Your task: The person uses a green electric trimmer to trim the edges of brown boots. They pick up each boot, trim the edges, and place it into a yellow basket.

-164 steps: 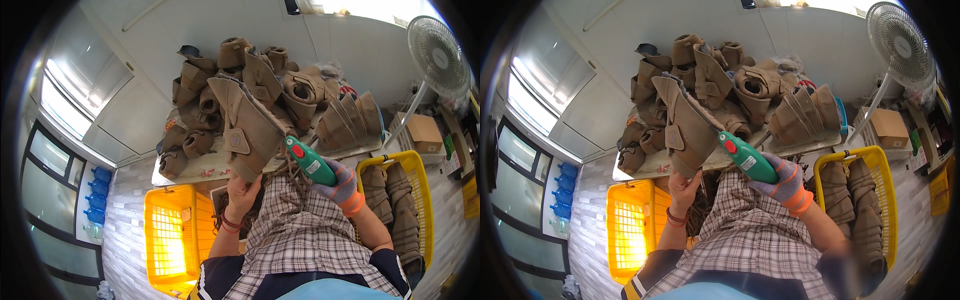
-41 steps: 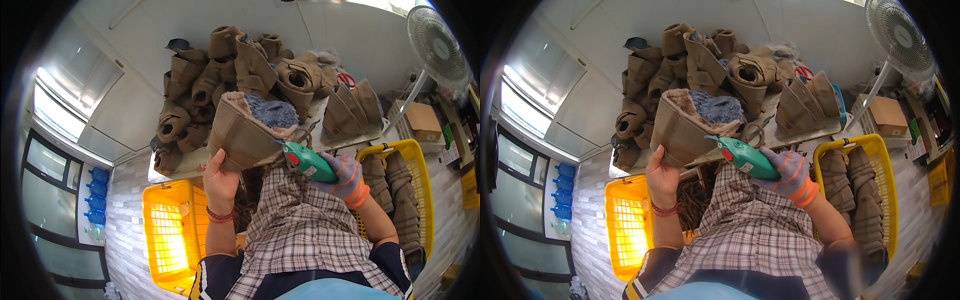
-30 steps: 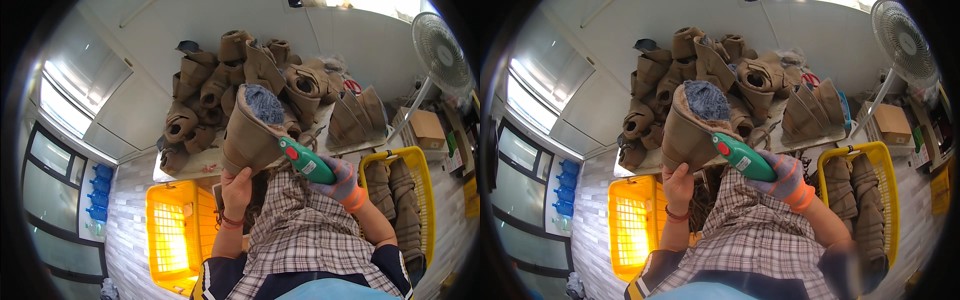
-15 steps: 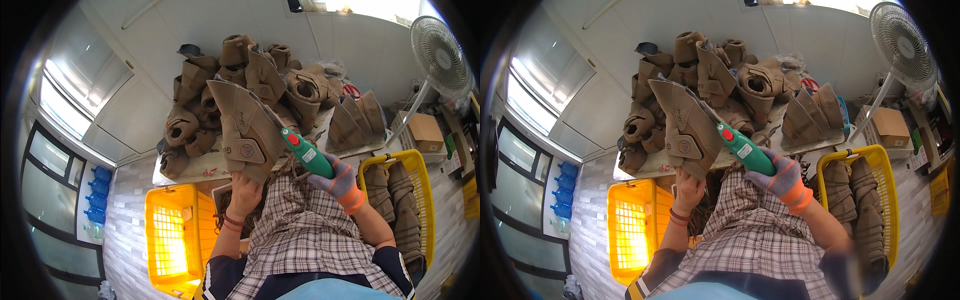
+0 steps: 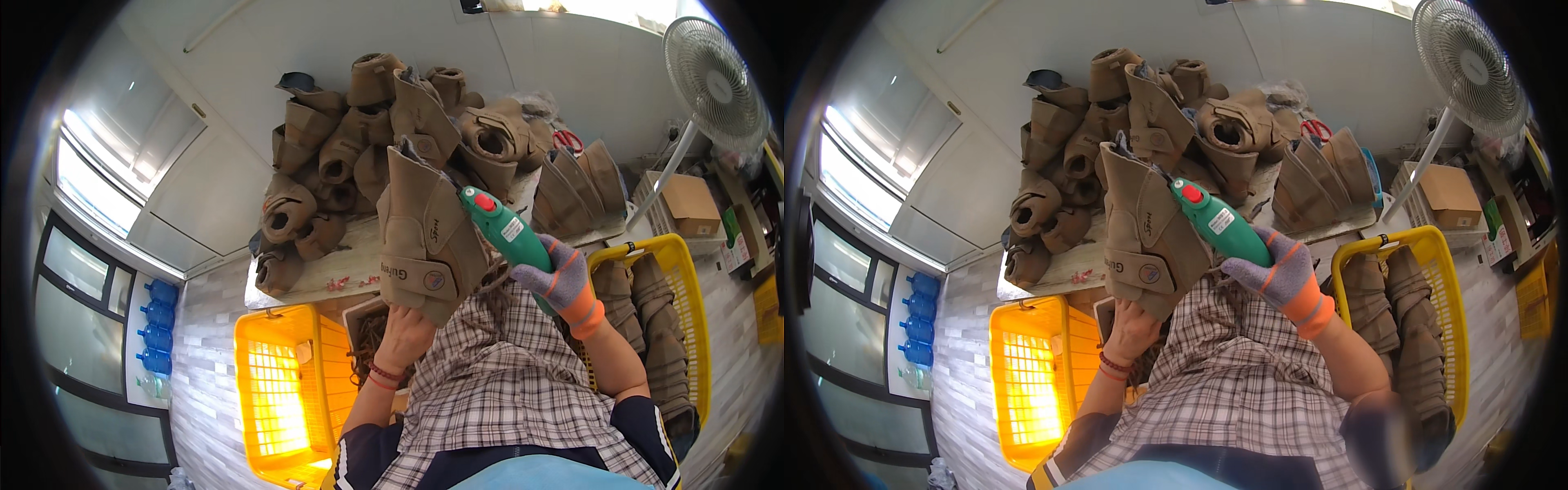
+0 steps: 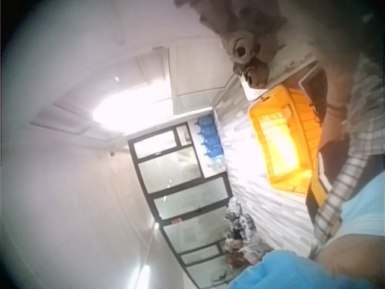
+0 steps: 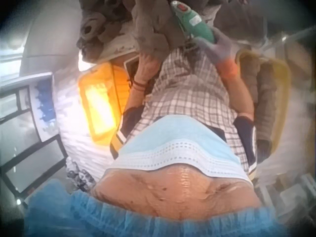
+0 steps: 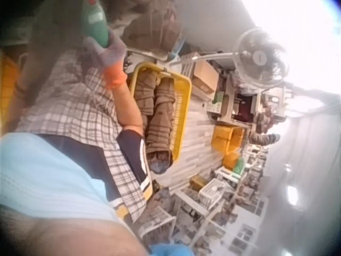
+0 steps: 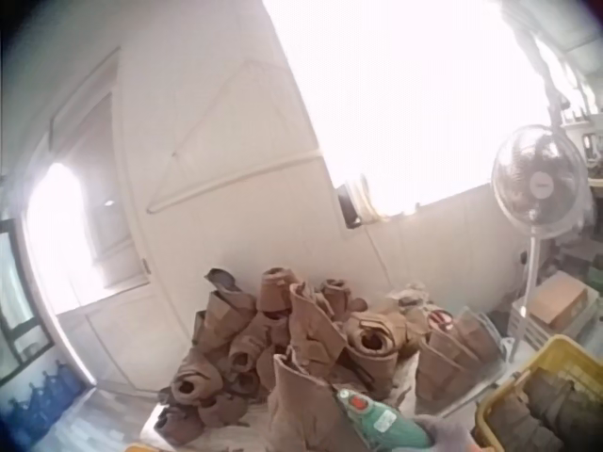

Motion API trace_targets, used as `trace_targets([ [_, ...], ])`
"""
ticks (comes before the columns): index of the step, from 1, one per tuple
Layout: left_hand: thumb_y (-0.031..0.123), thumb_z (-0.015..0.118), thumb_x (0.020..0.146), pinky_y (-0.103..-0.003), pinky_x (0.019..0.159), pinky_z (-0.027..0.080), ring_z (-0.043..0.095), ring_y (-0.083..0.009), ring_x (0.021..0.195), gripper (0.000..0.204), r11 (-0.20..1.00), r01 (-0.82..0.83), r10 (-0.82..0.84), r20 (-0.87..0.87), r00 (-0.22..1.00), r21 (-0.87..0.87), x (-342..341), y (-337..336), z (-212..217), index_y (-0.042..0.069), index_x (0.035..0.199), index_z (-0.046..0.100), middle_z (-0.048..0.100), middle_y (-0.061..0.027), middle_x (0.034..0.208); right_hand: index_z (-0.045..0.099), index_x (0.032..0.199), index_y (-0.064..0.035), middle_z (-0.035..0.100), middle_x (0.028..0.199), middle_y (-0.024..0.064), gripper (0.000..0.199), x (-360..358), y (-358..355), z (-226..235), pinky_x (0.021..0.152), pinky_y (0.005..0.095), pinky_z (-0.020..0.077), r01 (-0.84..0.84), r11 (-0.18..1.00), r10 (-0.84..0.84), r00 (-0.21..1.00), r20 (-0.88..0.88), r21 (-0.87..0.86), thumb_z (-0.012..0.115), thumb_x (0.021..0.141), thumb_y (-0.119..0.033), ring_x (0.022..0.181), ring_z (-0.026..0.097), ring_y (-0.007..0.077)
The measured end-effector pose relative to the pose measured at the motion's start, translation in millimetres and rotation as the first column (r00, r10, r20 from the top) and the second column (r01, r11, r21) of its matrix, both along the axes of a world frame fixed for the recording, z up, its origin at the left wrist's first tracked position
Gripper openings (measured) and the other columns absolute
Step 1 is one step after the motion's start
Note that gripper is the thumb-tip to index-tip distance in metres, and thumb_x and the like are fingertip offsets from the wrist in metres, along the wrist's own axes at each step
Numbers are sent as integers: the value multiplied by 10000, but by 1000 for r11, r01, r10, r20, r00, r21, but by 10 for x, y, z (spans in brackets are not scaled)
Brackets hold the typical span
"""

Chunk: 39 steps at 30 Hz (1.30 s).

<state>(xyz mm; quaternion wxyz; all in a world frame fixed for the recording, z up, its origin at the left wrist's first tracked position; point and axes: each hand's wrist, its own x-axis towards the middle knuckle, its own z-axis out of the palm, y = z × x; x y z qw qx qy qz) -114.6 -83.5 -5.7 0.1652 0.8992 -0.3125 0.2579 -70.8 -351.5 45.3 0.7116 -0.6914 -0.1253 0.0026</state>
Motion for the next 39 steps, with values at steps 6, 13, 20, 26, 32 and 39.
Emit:
trace_targets([
  [6,-32,641,759,-482,969,378,478,-417,1150,311,950,-25,5,-66,998,-312,-27,79,-108,23,1065,649,535,-199,1201,574,1158,30,659,889,45,523,49,-156,-63,694,231,499,60,996,-64,996,-62,-73,793,752,-219,765,597,77],
  [13,-51,619,758,-426,862,425,531,-384,985,249,890,-232,299,117,947,-392,95,251,-151,-9,1002,650,595,-188,1027,550,1219,11,662,894,52,599,-310,-232,-497,711,238,511,59,956,-60,998,6,-287,810,725,-203,780,611,85],
  [20,-17,545,695,-446,882,415,520,-344,966,158,882,-467,470,-89,878,55,457,610,-308,-24,846,592,591,-169,914,588,1168,4,668,856,51,500,-395,-506,-654,662,237,508,214,905,-220,975,27,-367,788,738,-156,742,613,92],
  [26,-50,517,758,-494,1042,337,450,-350,1175,318,896,-444,434,222,873,-2,891,837,-797,0,1068,568,511,-184,1175,588,1150,14,668,882,65,479,-470,-701,-833,694,241,506,318,895,-330,944,16,-313,779,749,-167,775,617,97],
  [32,283,727,749,-477,995,316,414,-361,1146,674,890,-398,410,7,912,-222,530,-265,-924,53,1311,436,442,-183,1233,582,1152,28,665,901,64,477,-637,-1005,-1044,691,247,500,451,836,-486,873,-38,-312,773,757,-159,773,603,99],
  [39,269,651,812,-546,965,309,397,-406,1174,668,868,-425,478,-195,857,258,1107,-1254,-1393,122,1391,350,398,-235,1298,590,1144,18,651,898,35,445,-702,-1083,-1111,664,248,481,460,851,-495,864,-93,-252,752,785,-189,748,575,93],
])
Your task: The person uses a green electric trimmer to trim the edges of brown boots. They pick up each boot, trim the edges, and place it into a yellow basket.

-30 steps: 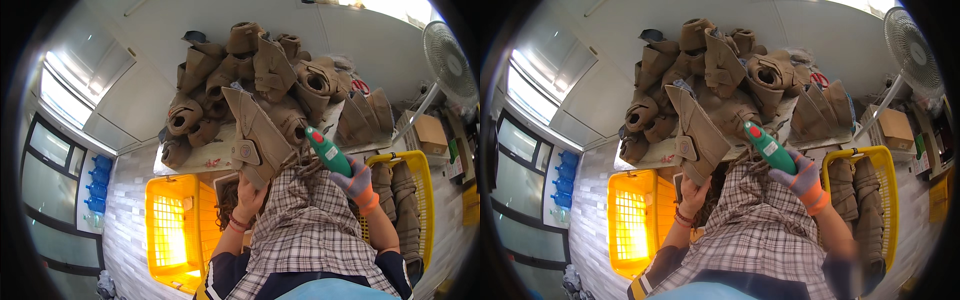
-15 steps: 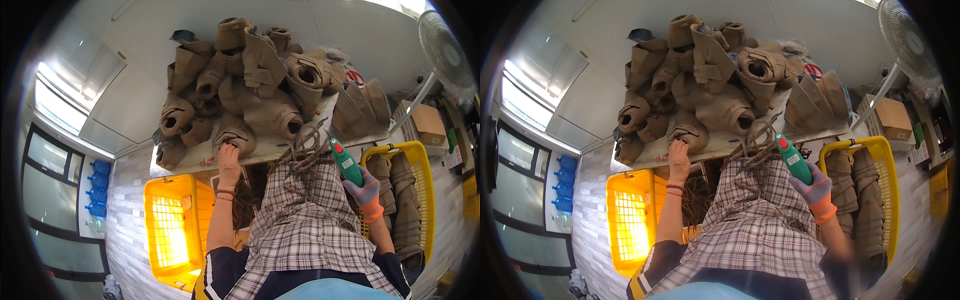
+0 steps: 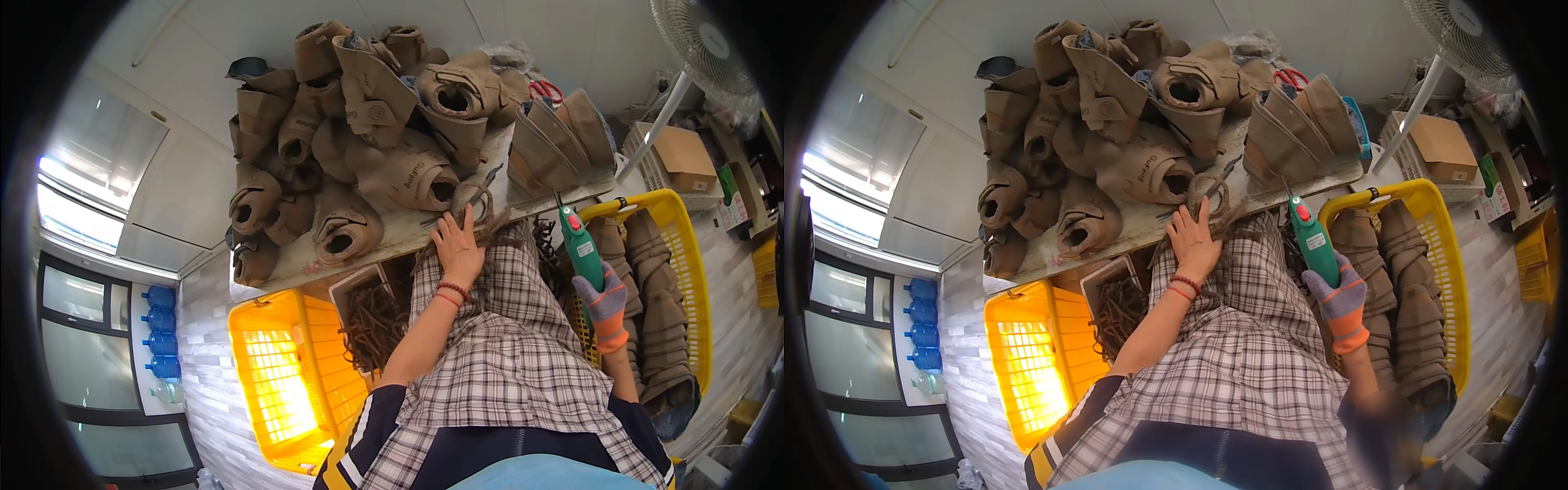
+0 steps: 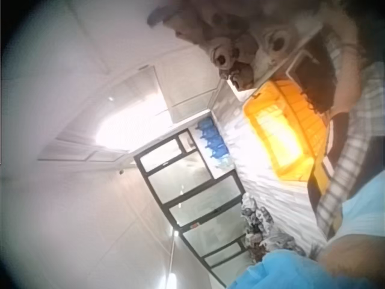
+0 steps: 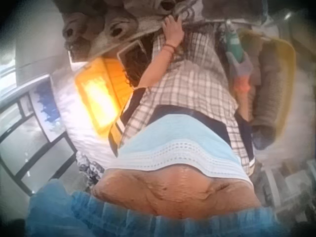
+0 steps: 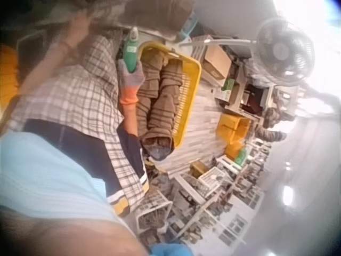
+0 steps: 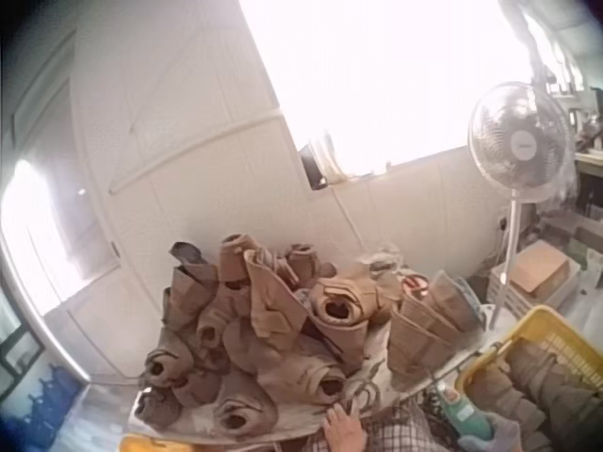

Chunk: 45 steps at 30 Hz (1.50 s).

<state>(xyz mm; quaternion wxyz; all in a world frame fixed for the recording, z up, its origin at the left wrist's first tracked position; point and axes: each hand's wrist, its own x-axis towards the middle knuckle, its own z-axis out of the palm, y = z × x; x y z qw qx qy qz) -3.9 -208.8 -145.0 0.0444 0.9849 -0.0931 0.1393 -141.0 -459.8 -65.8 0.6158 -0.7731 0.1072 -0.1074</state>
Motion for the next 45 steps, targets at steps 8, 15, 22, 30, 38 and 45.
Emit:
trace_targets([
  [8,-49,477,697,-452,685,426,482,-414,841,241,903,178,-172,51,984,-390,-505,843,-41,27,925,493,469,-193,881,589,1152,26,659,913,55,458,-98,-130,-152,693,245,489,21,1000,-21,1000,-11,-18,764,767,-152,776,582,90],
  [15,126,731,691,-427,877,448,533,-373,1030,600,750,-577,661,-355,661,323,-1581,2101,-121,32,1235,497,549,-206,1086,584,1146,12,635,881,29,405,-66,-148,-114,664,256,468,23,1000,-23,999,-29,4,723,825,-191,750,553,89],
  [22,70,684,828,-251,796,497,620,-148,904,277,254,-137,-349,-223,910,-957,-515,442,199,-4,1088,619,635,-82,1015,595,1127,22,656,907,41,420,-128,-156,-80,706,234,484,92,994,-91,996,-6,56,764,766,-112,786,581,81],
  [30,57,739,772,-314,923,418,559,-181,1033,495,-253,-420,-397,-303,866,-871,689,-1267,276,-8,1213,524,600,-69,1171,604,1111,21,666,911,54,426,-174,-254,-93,708,252,490,145,989,-144,989,-23,27,771,757,-145,786,594,96],
  [38,-22,661,801,-304,946,429,570,-181,1060,447,-338,-141,-483,43,874,-931,770,-926,100,-11,1231,538,618,-65,1189,611,1113,12,667,898,48,432,-114,-263,-102,687,246,490,168,984,-164,984,-71,66,774,751,-159,761,593,94],
  [45,52,661,781,-382,664,457,560,-322,738,201,510,453,-381,280,881,-731,534,-296,459,4,973,630,605,-148,791,600,1151,2,672,905,54,473,43,-233,-167,689,255,494,123,986,-125,992,-6,-116,773,756,-191,769,605,96],
])
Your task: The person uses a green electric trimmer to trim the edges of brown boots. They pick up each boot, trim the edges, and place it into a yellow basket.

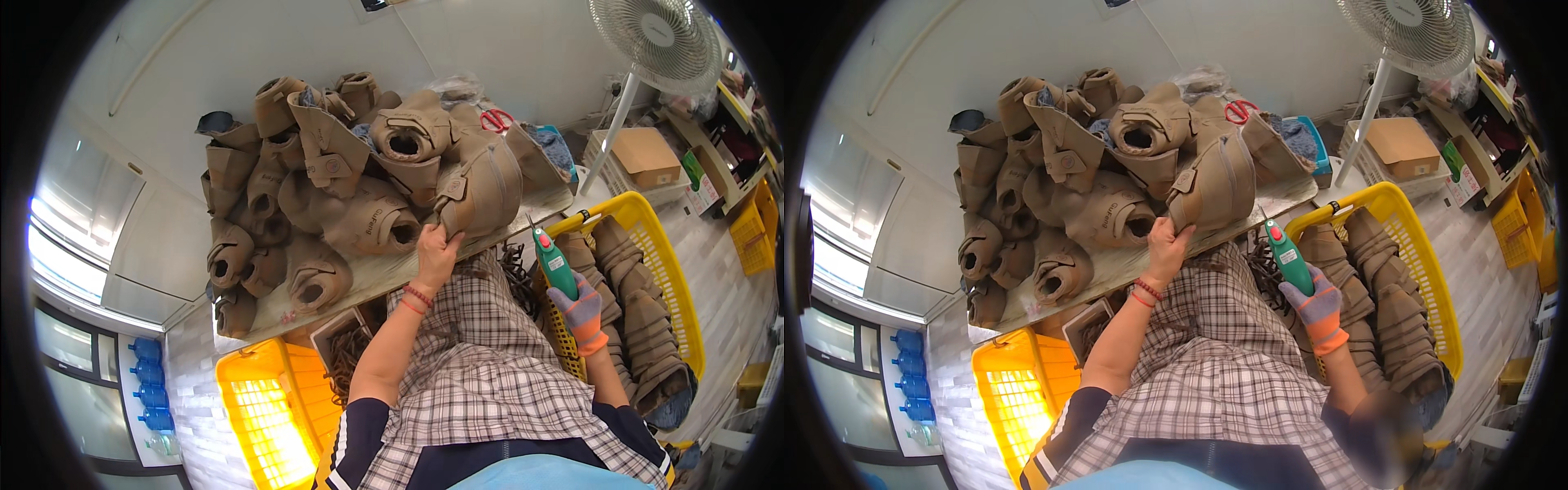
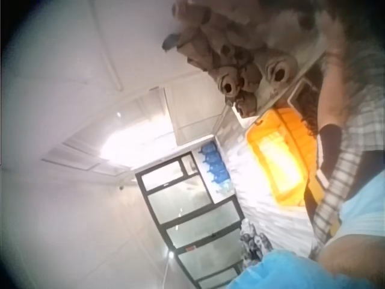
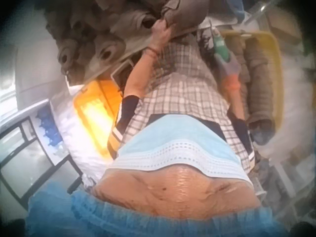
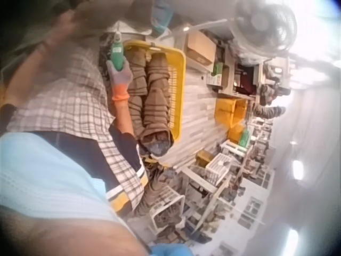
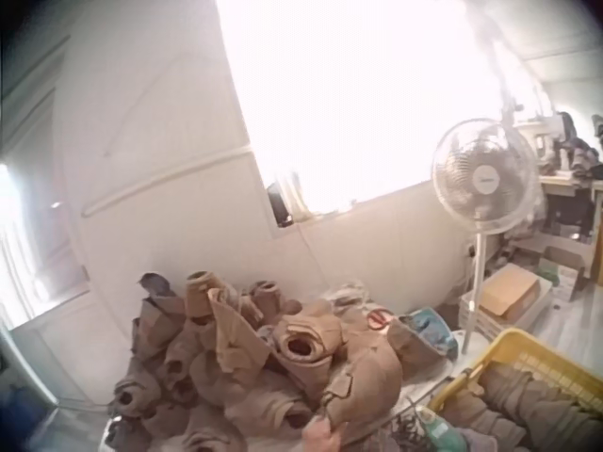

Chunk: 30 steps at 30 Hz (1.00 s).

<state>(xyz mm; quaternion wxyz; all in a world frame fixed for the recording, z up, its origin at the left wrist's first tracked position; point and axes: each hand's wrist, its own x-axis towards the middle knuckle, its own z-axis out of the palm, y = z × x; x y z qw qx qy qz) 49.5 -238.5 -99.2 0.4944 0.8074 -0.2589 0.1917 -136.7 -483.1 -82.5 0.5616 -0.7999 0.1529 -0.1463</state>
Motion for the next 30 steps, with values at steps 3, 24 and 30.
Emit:
trace_targets([
  [3,37,648,780,-397,613,463,562,-354,692,140,999,-18,14,90,996,39,-115,125,219,7,916,631,603,-159,747,592,1164,-1,669,901,58,500,77,21,-19,690,265,494,-28,997,30,999,27,-73,775,759,-231,769,607,114],
  [24,-18,599,842,-350,763,496,631,-285,887,245,949,41,-49,-20,999,-311,-120,304,1058,-5,1087,601,654,-146,1018,607,1157,-67,690,890,108,533,258,-32,-322,702,324,513,62,977,-86,990,-110,-204,773,745,-362,778,666,218],
  [30,43,522,920,-397,1004,428,545,-252,1164,346,320,-61,-555,-240,797,-945,-223,1016,1613,-2,1263,511,572,-117,1267,586,1182,-33,684,924,95,529,160,62,-86,687,289,504,80,961,-50,992,119,-264,791,733,-222,768,640,150],
])
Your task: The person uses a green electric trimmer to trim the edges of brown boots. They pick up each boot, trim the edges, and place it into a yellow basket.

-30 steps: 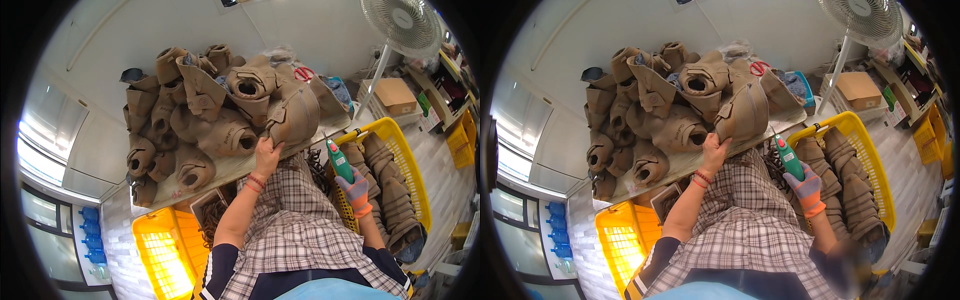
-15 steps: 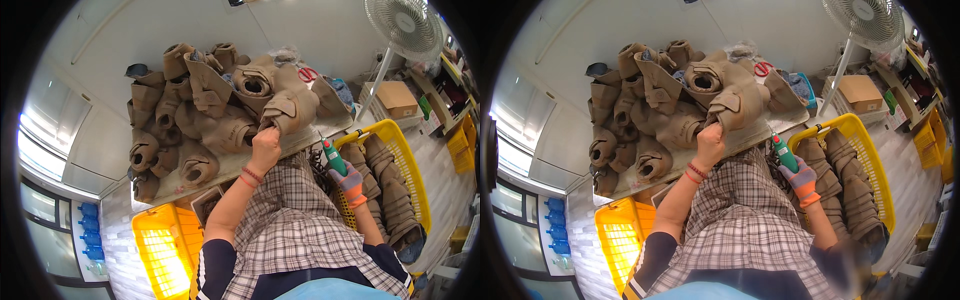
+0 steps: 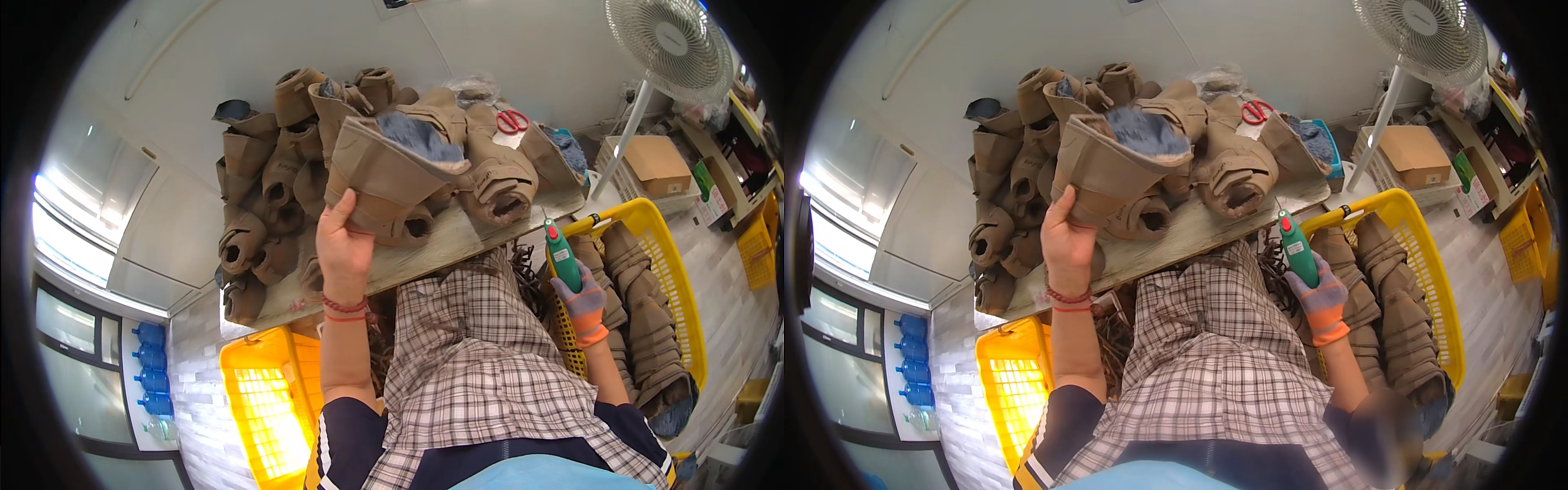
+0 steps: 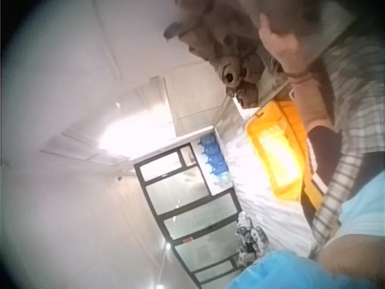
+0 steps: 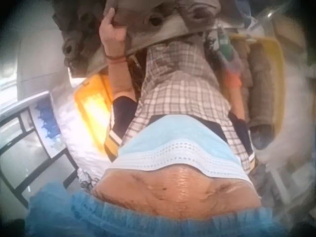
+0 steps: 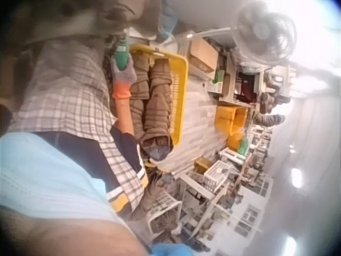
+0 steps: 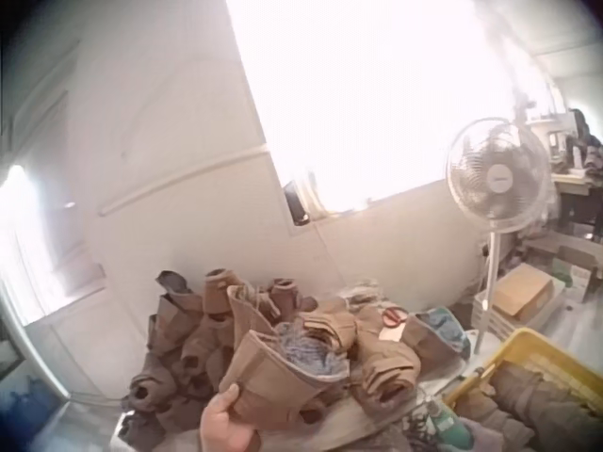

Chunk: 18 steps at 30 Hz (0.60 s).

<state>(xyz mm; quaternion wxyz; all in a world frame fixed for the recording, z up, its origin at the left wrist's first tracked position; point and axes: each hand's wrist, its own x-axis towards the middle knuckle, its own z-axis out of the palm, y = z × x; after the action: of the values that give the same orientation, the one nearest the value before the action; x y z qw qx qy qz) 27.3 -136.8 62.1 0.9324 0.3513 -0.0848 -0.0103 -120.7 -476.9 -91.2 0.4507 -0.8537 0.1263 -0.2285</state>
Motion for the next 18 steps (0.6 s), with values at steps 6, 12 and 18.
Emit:
trace_targets([
  [6,82,481,948,-461,1010,433,544,-318,1164,327,979,74,-128,-291,948,-190,-124,638,39,-71,1237,482,564,-211,1240,591,1158,8,635,739,101,653,59,330,702,578,324,504,-122,882,300,890,343,-456,853,614,-241,597,602,239],
  [12,65,500,937,-442,948,488,592,-318,1086,263,960,73,-184,-410,893,-272,-326,909,53,-57,1170,515,595,-208,1178,562,1170,22,589,674,64,685,223,502,835,560,329,469,-185,745,526,754,393,-641,851,610,-247,554,555,212],
  [18,70,511,934,-445,957,480,594,-311,1077,261,968,20,-131,-438,889,-249,-433,966,-13,-54,1163,521,603,-201,1163,575,1159,23,533,612,24,673,284,611,834,541,311,452,-229,695,599,709,373,-681,847,614,-264,528,538,188],
])
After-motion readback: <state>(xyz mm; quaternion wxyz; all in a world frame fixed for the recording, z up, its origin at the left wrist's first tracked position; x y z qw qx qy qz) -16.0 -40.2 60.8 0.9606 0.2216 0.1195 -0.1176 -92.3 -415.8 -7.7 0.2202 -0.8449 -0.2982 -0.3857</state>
